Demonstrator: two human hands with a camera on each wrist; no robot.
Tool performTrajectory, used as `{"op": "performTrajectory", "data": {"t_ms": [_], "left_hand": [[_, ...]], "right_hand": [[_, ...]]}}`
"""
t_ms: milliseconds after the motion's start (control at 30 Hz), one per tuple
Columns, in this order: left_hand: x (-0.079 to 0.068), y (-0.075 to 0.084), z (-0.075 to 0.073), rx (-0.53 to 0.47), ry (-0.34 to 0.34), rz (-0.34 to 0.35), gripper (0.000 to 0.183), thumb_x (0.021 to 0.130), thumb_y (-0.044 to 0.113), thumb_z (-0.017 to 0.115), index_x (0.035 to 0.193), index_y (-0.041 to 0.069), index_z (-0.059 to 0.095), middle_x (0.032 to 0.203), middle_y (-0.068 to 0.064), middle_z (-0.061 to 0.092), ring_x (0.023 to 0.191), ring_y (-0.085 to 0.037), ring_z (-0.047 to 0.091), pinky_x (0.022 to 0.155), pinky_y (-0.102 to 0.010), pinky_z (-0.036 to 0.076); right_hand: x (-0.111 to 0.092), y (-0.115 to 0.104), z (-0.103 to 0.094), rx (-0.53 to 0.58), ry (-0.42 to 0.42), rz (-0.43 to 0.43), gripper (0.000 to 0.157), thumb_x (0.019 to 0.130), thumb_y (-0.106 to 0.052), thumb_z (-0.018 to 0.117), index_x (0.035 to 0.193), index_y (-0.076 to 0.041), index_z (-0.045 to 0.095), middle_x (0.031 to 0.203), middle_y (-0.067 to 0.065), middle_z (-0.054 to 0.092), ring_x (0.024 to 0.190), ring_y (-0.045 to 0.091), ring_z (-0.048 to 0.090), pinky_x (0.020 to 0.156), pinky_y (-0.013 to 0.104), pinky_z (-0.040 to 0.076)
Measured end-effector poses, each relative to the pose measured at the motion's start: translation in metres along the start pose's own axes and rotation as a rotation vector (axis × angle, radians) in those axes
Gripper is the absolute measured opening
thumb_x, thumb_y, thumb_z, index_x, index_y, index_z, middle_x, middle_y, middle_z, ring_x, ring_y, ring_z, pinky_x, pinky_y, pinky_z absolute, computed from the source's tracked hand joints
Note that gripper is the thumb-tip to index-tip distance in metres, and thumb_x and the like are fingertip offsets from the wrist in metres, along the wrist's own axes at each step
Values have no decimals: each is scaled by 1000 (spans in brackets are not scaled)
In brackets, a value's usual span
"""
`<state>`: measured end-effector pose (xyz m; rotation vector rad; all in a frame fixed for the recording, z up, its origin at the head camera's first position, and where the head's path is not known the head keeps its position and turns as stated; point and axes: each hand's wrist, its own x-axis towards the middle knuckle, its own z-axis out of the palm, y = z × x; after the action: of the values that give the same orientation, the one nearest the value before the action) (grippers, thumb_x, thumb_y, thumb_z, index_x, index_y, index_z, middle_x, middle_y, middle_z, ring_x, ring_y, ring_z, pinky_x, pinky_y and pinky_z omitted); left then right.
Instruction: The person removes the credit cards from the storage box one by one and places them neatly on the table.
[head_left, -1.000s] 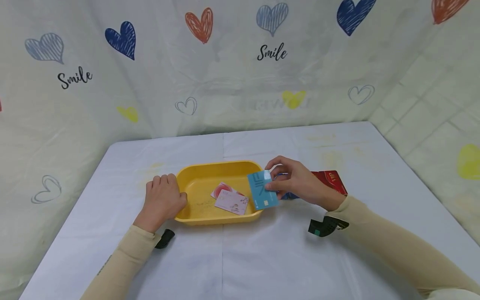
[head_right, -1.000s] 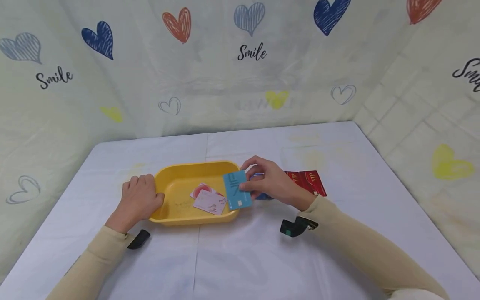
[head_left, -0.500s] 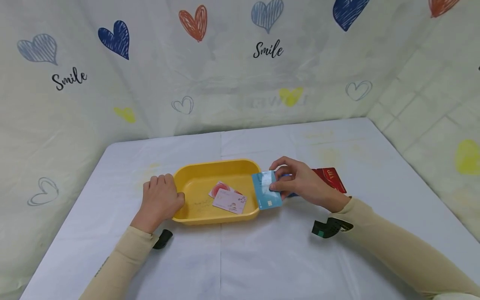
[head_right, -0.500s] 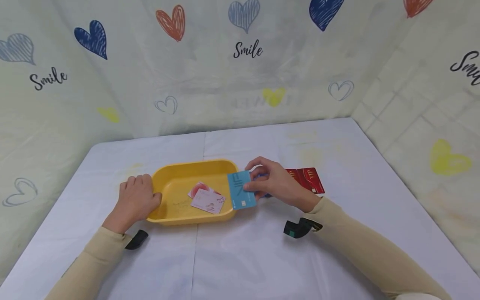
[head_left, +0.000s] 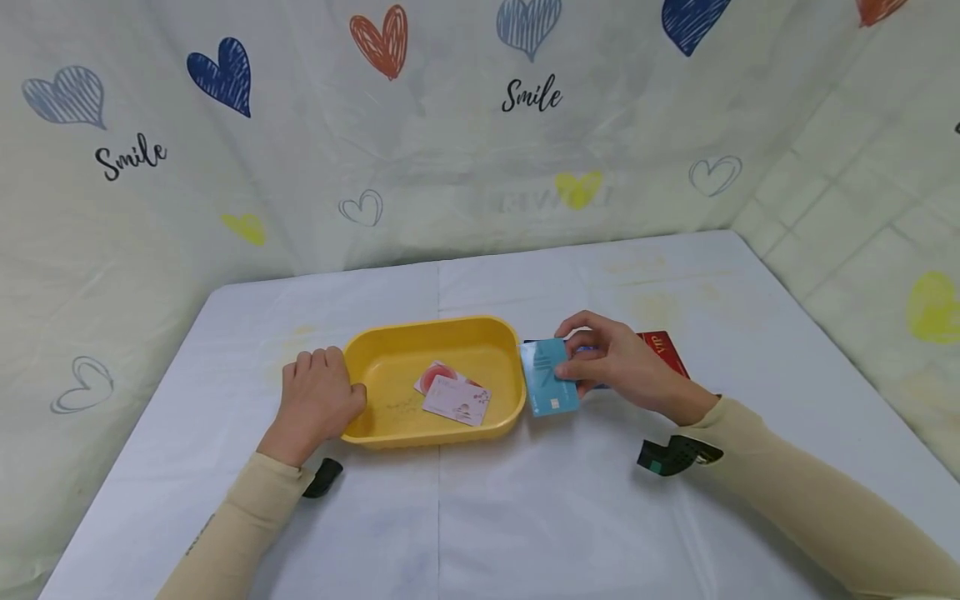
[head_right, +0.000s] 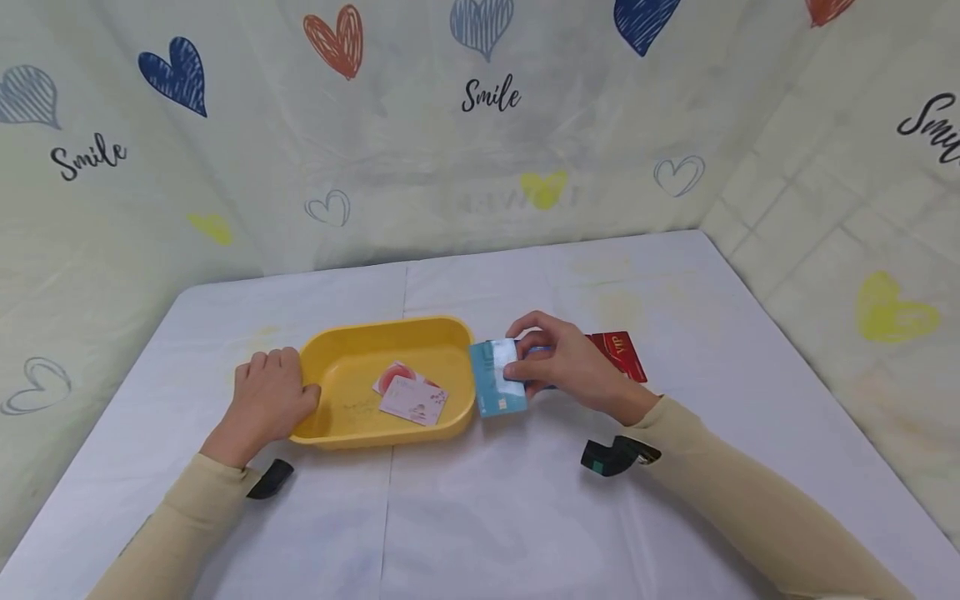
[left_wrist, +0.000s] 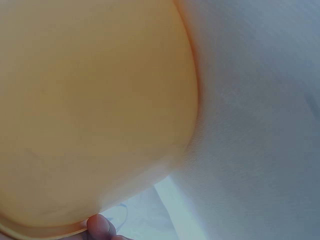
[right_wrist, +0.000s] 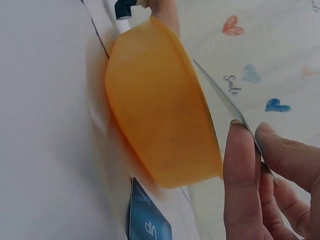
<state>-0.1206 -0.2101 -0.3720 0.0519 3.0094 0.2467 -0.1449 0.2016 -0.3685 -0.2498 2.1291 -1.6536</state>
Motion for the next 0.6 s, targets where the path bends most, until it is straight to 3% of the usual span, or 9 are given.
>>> {"op": "performTrajectory", "data": {"t_ms": [600], "left_hand": [[1,-1,0,-6,-11,-4,22,91,21,45,93,-1,44,86,-15,45,87,-35,37,84,-49,29]], "right_hand": [[-5,18,-3,-53,27,49,55,87,-21,82,131,-9,52,104,10,62,84,23,69,73,35,64]]}}
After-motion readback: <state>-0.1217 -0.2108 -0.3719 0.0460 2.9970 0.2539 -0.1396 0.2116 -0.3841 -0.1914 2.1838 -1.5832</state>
